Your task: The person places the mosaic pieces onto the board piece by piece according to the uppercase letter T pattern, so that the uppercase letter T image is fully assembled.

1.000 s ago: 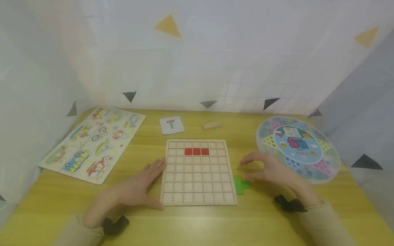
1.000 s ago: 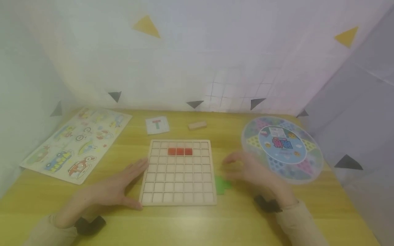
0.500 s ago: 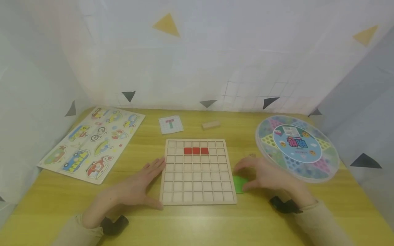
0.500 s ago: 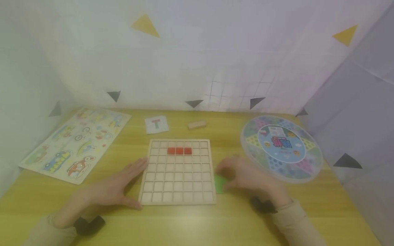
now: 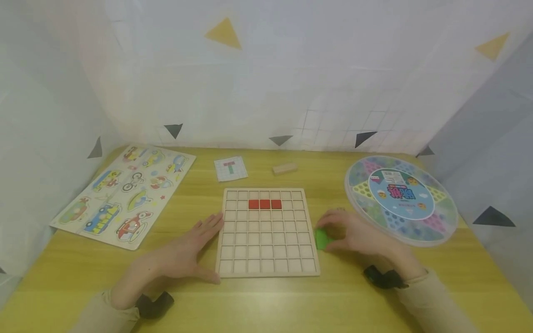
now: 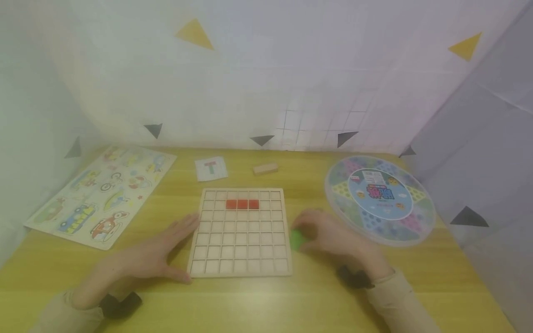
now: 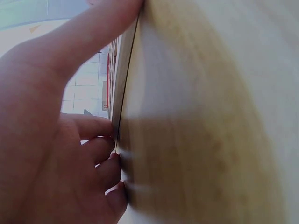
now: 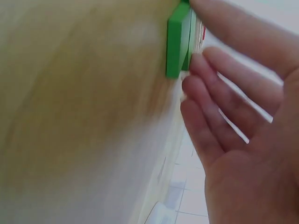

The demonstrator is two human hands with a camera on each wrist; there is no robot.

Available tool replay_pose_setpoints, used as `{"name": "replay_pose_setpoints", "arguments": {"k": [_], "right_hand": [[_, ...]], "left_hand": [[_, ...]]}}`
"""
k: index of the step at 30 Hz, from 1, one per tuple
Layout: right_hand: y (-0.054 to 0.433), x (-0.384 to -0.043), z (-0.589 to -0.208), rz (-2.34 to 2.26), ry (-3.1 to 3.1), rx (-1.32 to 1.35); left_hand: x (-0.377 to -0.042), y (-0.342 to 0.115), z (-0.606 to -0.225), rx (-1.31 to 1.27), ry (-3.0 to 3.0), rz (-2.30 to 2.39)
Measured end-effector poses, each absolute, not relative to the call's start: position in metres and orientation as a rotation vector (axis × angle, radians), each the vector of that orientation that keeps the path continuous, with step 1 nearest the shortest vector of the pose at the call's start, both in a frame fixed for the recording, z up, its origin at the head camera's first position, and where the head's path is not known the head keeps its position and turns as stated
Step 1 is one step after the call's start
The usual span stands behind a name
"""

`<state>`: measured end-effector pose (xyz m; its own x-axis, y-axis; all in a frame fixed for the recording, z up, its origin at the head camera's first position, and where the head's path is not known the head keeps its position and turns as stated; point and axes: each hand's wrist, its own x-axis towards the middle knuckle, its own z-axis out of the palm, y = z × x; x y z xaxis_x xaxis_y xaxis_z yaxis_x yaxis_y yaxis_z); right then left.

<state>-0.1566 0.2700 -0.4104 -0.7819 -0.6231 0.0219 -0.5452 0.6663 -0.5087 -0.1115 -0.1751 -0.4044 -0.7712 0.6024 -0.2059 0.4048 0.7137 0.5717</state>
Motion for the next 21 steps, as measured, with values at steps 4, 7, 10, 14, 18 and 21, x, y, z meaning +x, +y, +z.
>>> {"name": "replay_pose_setpoints", "arguments": {"k": [4,7,10,14,18,21], "right_hand": [[0.2704,-0.1582,-0.4100,-0.763,2.807,-0.954],[0.2708,-0.1598,-0.4100,-0.777,2.831,-0.953],[0.2720,-0.1615,-0.4110,-0.790,2.836,-0.941],[0.2735,-0.1632,-0.4121,-0.795,2.854,-0.926],[0.2746,-0.1641,-0.4129,-0.777,2.861,-0.908],[0.2751,-0.1646,-0.4137,-0.764,2.864,-0.908]], "left_hand": [[-0.1113,-0.1750,-0.4051,0.776,2.541,0.716],[-0.1112,-0.1750,-0.4057,0.771,2.540,0.716],[-0.1113,-0.1751,-0.4059,0.772,2.539,0.716],[-0.1113,-0.1752,-0.4061,0.773,2.539,0.717],[-0.1111,-0.1752,-0.4060,0.770,2.540,0.716],[-0.1110,-0.1752,-0.4054,0.776,2.544,0.713]]}}
